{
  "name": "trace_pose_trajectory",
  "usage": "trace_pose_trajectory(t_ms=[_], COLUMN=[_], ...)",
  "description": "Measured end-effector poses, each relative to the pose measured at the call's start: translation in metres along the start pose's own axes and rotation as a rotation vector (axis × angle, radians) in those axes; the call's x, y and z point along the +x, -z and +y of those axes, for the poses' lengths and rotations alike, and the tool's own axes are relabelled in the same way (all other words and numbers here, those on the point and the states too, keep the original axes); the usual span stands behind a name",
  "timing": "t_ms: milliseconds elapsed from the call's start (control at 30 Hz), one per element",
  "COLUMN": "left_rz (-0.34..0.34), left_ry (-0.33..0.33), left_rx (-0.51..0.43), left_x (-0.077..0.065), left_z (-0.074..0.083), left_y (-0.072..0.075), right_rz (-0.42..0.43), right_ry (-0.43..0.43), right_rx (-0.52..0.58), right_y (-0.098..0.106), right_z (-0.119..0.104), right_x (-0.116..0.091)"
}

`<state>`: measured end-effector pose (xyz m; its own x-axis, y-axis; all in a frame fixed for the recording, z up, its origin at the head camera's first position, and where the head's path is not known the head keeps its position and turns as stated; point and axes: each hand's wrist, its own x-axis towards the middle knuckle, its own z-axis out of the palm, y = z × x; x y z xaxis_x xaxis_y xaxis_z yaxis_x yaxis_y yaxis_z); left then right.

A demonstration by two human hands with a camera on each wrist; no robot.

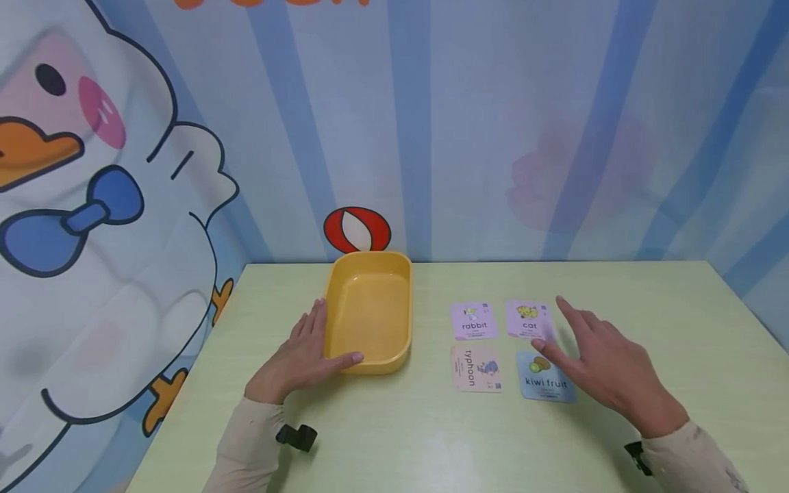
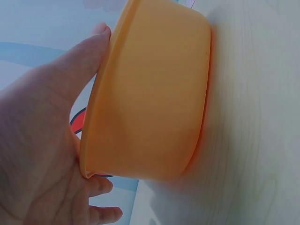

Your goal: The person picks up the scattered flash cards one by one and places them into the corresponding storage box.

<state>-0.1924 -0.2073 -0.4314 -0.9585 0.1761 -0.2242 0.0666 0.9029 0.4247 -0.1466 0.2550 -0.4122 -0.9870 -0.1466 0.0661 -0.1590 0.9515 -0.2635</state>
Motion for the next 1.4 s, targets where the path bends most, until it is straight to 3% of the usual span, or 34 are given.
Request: trace_pose_trajectory(t_ms=[1400], left_rz=[-0.004], left_ry=[-0.007], left_rx=[-0.005], left_x=[-0.001], left_z=[0.003], left_y=[0.003], right_rz=[-0.038], right_ry=[0.030], right_rx=[-0.081], right_y=[-0.017], right_z=[0.010], right_x=[0.005])
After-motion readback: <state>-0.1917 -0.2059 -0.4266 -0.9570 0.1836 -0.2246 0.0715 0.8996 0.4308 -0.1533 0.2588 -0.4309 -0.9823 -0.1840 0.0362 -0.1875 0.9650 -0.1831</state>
